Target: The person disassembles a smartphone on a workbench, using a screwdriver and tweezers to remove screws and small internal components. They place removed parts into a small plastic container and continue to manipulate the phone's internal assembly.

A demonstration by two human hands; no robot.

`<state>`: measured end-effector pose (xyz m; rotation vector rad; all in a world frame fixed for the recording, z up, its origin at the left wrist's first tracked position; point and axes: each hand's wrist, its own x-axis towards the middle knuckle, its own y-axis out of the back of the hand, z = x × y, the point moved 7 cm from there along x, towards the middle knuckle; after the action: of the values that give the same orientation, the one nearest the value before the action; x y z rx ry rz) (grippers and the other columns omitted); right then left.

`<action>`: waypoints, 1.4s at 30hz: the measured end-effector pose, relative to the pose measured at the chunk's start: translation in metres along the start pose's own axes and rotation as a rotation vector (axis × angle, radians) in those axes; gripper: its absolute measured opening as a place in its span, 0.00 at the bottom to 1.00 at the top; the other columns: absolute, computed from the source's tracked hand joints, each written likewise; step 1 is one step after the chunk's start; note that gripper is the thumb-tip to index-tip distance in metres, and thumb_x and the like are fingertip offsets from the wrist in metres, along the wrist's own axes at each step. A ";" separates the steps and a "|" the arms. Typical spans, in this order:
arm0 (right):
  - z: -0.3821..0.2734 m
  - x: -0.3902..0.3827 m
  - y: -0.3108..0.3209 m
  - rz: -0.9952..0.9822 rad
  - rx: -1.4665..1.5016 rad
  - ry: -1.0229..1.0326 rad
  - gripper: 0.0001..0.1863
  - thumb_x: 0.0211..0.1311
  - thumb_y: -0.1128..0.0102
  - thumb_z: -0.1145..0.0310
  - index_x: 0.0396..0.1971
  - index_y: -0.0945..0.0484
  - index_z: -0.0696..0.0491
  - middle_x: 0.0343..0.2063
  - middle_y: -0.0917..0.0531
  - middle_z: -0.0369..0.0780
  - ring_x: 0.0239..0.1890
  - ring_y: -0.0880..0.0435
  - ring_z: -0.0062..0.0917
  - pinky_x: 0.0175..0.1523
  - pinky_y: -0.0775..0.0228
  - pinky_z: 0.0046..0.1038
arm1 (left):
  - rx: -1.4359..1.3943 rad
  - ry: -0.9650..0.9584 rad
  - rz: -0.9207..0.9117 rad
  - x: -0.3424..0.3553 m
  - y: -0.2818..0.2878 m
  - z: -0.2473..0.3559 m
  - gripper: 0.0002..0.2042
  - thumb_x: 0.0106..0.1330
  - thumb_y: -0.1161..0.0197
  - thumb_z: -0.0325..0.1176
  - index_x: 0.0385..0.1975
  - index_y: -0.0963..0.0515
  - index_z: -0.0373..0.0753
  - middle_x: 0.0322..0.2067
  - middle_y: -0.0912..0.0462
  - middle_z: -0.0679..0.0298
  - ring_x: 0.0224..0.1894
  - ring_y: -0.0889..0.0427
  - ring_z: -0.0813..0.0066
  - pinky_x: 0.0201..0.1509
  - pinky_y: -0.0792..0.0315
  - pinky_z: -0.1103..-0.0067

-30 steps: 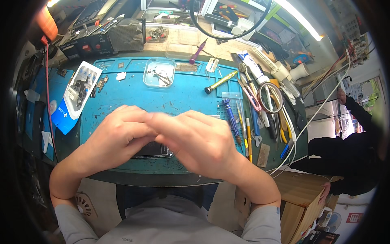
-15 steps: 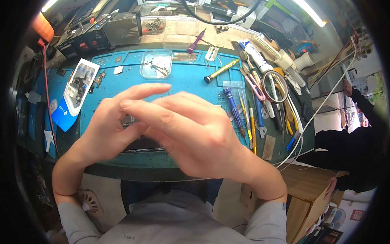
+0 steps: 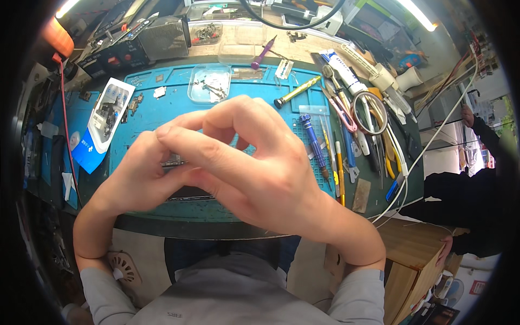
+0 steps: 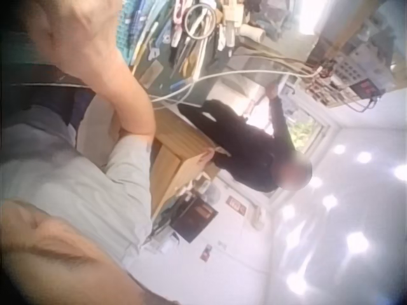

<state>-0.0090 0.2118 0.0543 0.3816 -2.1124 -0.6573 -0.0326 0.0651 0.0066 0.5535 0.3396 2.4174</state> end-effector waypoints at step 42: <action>0.005 -0.010 -0.004 -0.023 0.173 -0.146 0.29 0.65 0.27 0.82 0.68 0.17 0.57 0.47 0.12 0.45 0.40 0.15 0.28 0.44 0.19 0.28 | 0.042 0.149 -0.055 0.002 0.001 0.000 0.36 0.65 0.22 0.24 0.75 0.28 0.32 0.70 0.19 0.53 0.64 0.14 0.62 0.65 0.18 0.71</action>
<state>-0.0071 0.2148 0.0432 0.4658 -2.3160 -0.5307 -0.0343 0.0657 0.0070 0.3784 0.4636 2.4088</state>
